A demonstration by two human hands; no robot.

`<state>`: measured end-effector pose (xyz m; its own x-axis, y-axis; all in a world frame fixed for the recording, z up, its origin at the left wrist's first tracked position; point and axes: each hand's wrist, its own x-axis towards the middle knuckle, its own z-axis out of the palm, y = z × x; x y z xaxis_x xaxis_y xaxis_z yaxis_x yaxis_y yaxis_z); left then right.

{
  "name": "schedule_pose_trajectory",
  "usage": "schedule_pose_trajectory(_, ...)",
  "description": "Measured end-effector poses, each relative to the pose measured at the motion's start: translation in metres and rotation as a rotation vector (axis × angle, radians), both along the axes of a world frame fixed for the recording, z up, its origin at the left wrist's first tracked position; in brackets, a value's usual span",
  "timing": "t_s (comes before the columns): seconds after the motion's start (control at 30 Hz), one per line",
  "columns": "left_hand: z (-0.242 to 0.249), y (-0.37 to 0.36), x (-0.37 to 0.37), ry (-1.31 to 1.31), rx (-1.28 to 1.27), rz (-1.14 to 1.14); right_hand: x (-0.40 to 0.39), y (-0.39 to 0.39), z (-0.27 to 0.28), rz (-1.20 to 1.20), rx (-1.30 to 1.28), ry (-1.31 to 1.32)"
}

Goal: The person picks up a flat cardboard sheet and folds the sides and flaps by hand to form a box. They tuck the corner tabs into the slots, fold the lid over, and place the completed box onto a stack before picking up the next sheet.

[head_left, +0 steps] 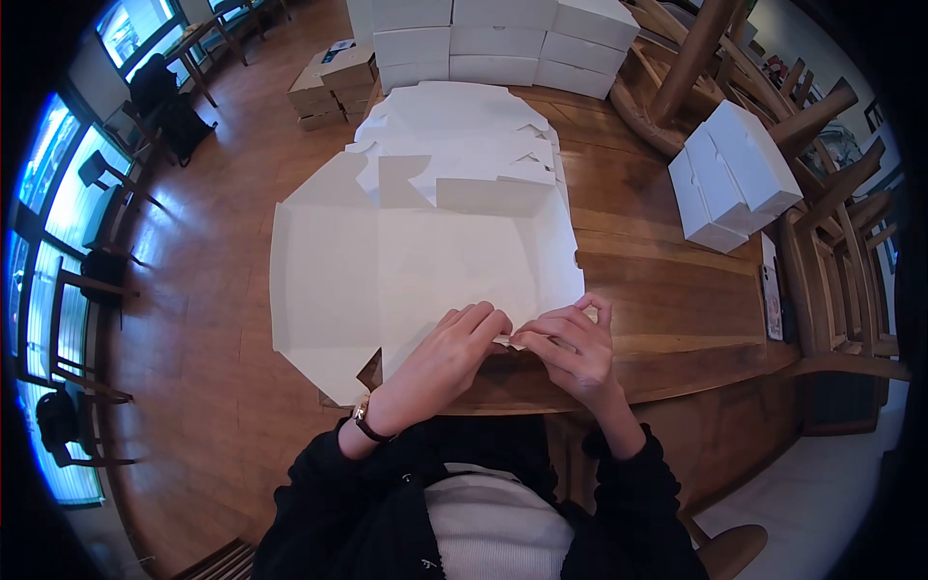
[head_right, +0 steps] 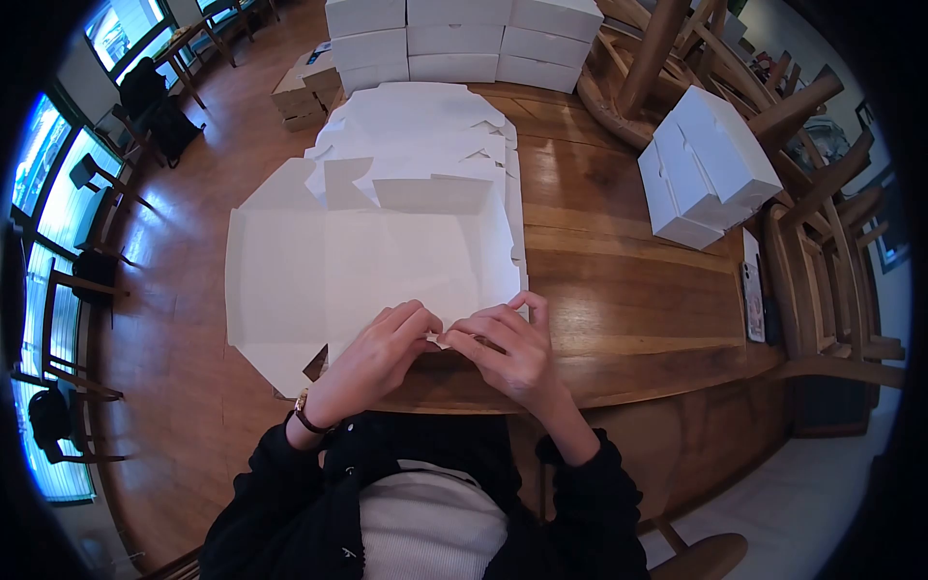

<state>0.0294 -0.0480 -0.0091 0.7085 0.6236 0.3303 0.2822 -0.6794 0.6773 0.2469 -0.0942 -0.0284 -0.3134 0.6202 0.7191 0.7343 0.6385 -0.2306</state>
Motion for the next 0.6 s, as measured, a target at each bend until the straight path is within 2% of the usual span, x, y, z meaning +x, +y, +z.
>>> schedule_pose_trajectory(0.23,-0.0048,0.0048,0.0001,-0.010,-0.016,0.016,-0.0074,-0.0044,0.0046,-0.053,-0.076,-0.030)
schedule_pose_trajectory(0.33,-0.0041,0.0038,0.0022,-0.010,-0.010,0.018,-0.0043,-0.0011,-0.0001,-0.080,-0.063,0.078)
schedule_pose_trajectory(0.6,-0.0048,0.0018,0.0023,-0.014,-0.036,0.005,-0.0044,-0.0011,-0.0004,-0.013,-0.063,0.026)
